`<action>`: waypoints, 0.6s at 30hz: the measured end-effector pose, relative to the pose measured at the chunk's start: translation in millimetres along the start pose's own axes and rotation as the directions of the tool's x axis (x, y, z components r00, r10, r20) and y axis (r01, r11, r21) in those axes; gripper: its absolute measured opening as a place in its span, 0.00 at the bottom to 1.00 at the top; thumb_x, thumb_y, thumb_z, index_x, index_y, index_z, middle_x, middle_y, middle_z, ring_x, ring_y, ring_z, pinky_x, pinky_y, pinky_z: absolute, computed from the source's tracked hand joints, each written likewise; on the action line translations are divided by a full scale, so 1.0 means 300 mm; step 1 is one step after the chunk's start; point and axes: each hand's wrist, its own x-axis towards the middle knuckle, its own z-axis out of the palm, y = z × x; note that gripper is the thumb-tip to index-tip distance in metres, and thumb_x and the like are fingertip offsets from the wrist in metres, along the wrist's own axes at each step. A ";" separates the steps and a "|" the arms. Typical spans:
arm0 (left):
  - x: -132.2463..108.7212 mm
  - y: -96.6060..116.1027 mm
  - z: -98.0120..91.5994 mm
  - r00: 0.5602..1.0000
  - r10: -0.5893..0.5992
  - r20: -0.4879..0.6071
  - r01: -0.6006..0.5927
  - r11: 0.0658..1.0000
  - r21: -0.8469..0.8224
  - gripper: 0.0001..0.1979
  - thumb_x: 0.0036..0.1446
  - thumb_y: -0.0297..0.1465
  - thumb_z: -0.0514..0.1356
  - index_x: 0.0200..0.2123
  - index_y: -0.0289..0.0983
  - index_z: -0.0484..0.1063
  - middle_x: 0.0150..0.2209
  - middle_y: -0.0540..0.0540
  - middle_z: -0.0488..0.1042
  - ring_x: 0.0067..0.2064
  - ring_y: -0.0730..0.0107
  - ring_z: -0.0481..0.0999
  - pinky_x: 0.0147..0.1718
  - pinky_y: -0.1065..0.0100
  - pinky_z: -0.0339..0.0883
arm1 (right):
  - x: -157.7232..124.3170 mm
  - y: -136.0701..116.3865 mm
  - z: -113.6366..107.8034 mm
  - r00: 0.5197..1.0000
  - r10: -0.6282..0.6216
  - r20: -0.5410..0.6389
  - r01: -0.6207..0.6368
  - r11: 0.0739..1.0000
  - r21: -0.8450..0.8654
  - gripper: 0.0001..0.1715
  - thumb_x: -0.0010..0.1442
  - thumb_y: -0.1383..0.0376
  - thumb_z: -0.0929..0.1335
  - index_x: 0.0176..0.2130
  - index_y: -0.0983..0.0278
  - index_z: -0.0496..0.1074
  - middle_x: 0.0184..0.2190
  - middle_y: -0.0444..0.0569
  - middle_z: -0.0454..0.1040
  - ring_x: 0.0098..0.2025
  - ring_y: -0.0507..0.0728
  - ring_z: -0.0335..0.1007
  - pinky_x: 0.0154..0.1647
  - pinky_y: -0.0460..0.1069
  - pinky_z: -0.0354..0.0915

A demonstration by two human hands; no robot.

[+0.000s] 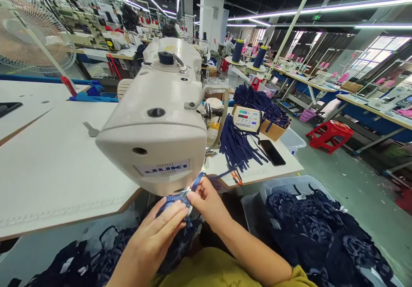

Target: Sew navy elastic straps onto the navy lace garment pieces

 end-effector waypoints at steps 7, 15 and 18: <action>0.002 -0.004 0.004 0.999 -0.003 -0.042 0.005 0.999 0.042 0.16 0.60 0.24 0.57 0.51 0.39 0.69 0.46 0.48 0.78 0.46 0.74 0.77 0.61 0.63 0.54 | 0.020 0.003 -0.009 0.996 0.082 0.019 -0.084 0.995 0.061 0.06 0.56 0.68 0.65 0.38 0.63 0.66 0.26 0.39 0.61 0.29 0.50 0.57 0.34 0.45 0.55; 0.007 0.004 -0.012 0.999 0.000 0.035 -0.001 1.000 0.005 0.19 0.58 0.23 0.57 0.54 0.34 0.67 0.51 0.44 0.74 0.51 0.69 0.73 0.61 0.60 0.58 | 0.006 0.008 0.004 0.999 -0.010 -0.041 0.008 0.998 -0.066 0.06 0.57 0.67 0.64 0.38 0.63 0.65 0.26 0.39 0.60 0.29 0.50 0.57 0.34 0.46 0.56; 0.023 0.010 -0.010 0.999 0.045 -0.007 -0.045 0.999 0.027 0.19 0.57 0.22 0.58 0.53 0.32 0.68 0.49 0.44 0.75 0.50 0.70 0.74 0.62 0.60 0.56 | 0.007 0.003 0.010 0.998 -0.024 -0.057 0.020 0.996 -0.083 0.06 0.57 0.67 0.64 0.38 0.63 0.65 0.29 0.40 0.63 0.31 0.51 0.59 0.36 0.47 0.58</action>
